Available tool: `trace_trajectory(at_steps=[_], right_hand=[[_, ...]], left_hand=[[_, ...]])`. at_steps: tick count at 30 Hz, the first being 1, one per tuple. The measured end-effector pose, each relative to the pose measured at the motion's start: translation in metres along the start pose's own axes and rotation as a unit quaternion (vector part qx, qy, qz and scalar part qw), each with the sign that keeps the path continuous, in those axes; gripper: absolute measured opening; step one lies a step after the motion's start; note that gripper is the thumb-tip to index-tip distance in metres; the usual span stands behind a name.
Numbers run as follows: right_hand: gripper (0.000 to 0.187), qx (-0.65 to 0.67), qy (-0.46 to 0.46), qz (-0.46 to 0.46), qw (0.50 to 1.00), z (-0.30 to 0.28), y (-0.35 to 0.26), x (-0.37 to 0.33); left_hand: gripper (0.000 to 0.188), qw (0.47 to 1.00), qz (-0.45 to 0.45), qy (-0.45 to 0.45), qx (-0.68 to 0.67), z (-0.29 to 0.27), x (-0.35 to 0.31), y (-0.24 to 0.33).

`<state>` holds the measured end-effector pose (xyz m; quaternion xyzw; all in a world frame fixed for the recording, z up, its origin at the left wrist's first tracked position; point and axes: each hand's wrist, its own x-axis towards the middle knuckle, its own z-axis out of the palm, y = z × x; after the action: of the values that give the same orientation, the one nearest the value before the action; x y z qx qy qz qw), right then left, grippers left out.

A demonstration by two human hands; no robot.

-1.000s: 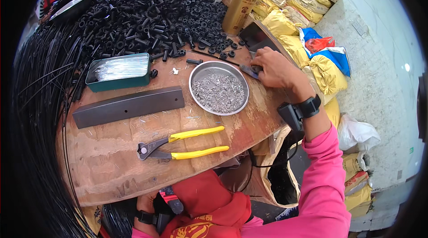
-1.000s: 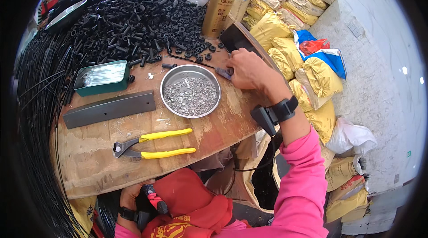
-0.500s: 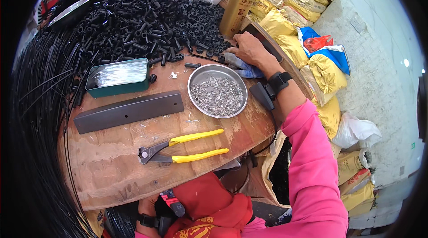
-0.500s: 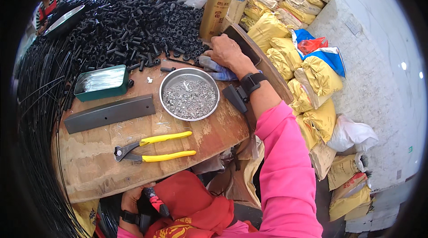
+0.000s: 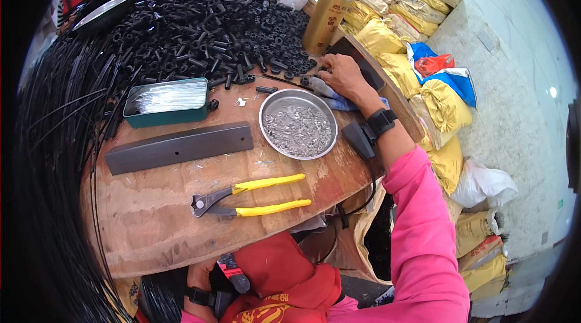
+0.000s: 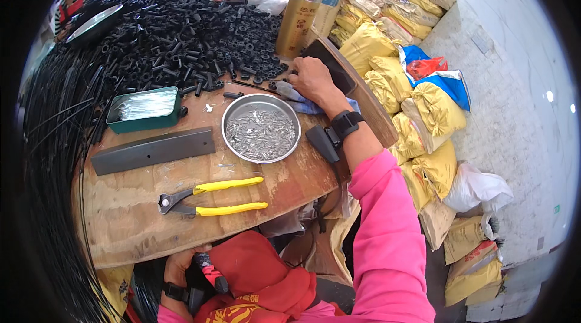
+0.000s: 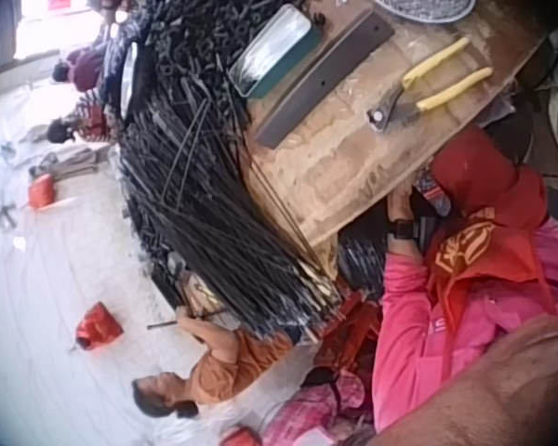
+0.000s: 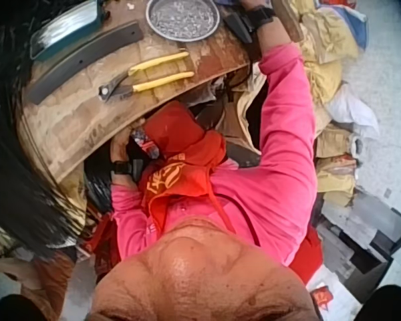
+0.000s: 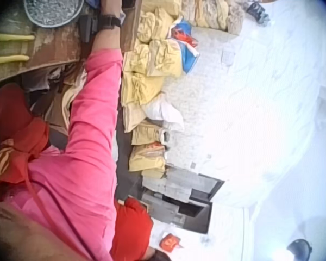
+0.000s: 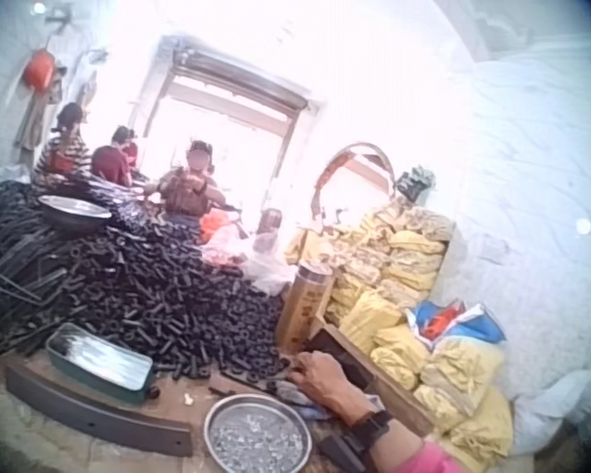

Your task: Assembling umbrella rib components by joining metal parts and ribs using pliers and hands.

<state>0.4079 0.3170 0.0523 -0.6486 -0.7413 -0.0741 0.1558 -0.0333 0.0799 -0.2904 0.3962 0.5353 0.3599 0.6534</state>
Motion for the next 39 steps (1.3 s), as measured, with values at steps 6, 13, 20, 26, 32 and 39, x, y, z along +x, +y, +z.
trace_trajectory(at_steps=[6,13,20,26,32,39], right_hand=[[0.021,0.160,0.111,0.048,0.980,-0.008,0.006,-0.011],[0.021,0.790,0.178,0.180,0.559,-0.054,0.009,-0.031],[0.023,0.594,-0.100,0.224,0.766,-0.068,-0.022,-0.039],[0.031,0.025,-0.039,0.065,0.997,-0.051,-0.041,-0.001],[0.032,-0.089,-0.113,0.133,0.981,-0.045,-0.053,0.004],[0.046,-0.083,-0.203,-0.017,0.976,-0.042,-0.026,-0.007]], left_hand=[[0.040,0.995,-0.024,-0.045,0.085,0.004,0.000,0.008],[0.042,0.990,-0.063,-0.098,-0.073,0.052,-0.033,0.125],[0.043,0.994,-0.076,-0.073,0.012,0.058,-0.035,0.133],[0.038,0.991,-0.097,-0.092,-0.003,0.062,-0.034,0.138],[0.034,0.993,-0.093,-0.076,0.007,0.056,-0.032,0.127],[0.034,0.993,-0.081,-0.076,0.027,0.054,-0.028,0.121]])
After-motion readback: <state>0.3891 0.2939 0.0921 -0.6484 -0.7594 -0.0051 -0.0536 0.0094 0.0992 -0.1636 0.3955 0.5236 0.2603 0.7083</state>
